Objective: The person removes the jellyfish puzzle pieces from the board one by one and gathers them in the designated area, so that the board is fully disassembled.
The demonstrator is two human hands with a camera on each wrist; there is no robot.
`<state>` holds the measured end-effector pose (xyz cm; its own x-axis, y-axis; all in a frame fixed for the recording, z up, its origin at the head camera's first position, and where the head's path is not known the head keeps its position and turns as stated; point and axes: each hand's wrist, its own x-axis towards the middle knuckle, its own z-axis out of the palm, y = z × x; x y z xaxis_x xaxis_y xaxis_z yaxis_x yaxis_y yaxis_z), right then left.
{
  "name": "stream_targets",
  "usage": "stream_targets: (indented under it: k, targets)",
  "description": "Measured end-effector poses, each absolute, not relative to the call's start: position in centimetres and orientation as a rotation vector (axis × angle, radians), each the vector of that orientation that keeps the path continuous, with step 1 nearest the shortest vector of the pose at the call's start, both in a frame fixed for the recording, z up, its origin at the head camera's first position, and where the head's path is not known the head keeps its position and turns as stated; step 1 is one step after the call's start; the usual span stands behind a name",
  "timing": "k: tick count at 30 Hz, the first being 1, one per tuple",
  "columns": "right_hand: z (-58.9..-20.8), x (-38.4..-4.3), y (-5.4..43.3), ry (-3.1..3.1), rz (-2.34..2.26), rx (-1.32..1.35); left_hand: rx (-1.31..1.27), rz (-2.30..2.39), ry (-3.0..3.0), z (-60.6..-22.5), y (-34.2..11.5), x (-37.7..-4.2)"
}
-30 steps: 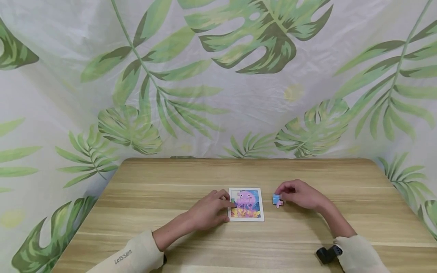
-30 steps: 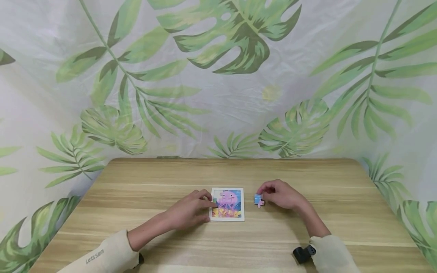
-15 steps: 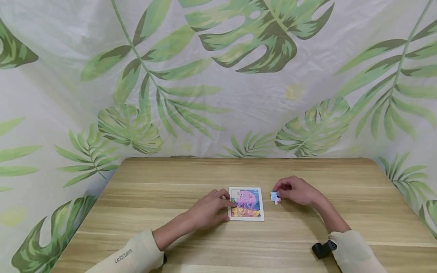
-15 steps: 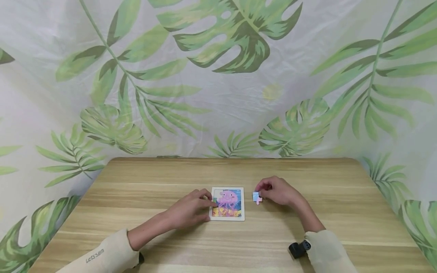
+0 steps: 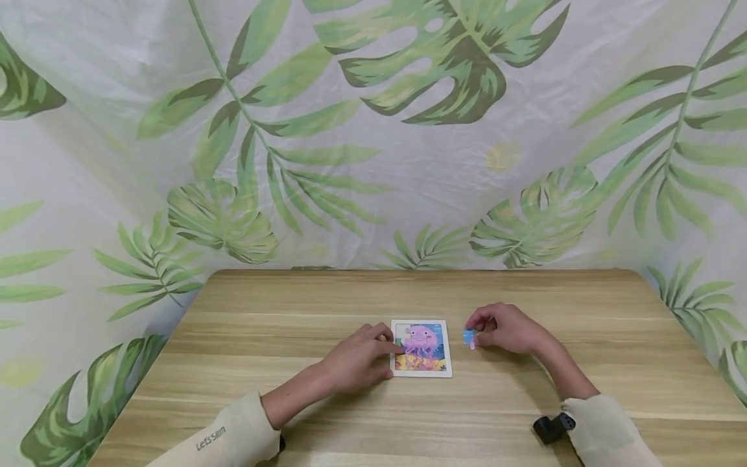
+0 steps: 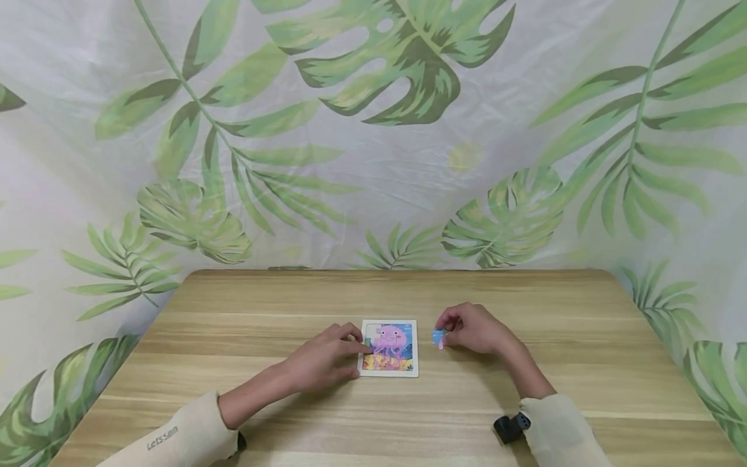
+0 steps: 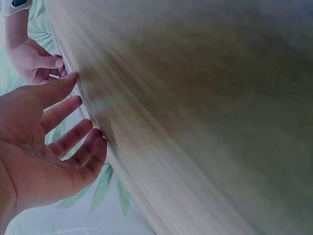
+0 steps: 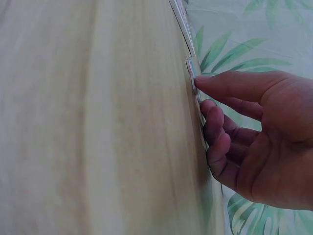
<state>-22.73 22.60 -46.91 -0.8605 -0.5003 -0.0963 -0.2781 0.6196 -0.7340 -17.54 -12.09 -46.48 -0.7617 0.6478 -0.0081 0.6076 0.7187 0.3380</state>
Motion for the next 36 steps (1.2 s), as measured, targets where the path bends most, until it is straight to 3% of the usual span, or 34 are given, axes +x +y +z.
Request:
stream_targets:
  k: [19, 36]
  targets:
    - [-46.9, -23.0, 22.3, 2.579, -1.044, -0.633, 1.028, 0.463, 2.808, -46.4, -12.0, -17.4]
    - [-46.4, -23.9, 17.0, 2.562, -1.074, -0.732, 1.028, 0.463, 2.809, -46.3, -12.0, -17.4]
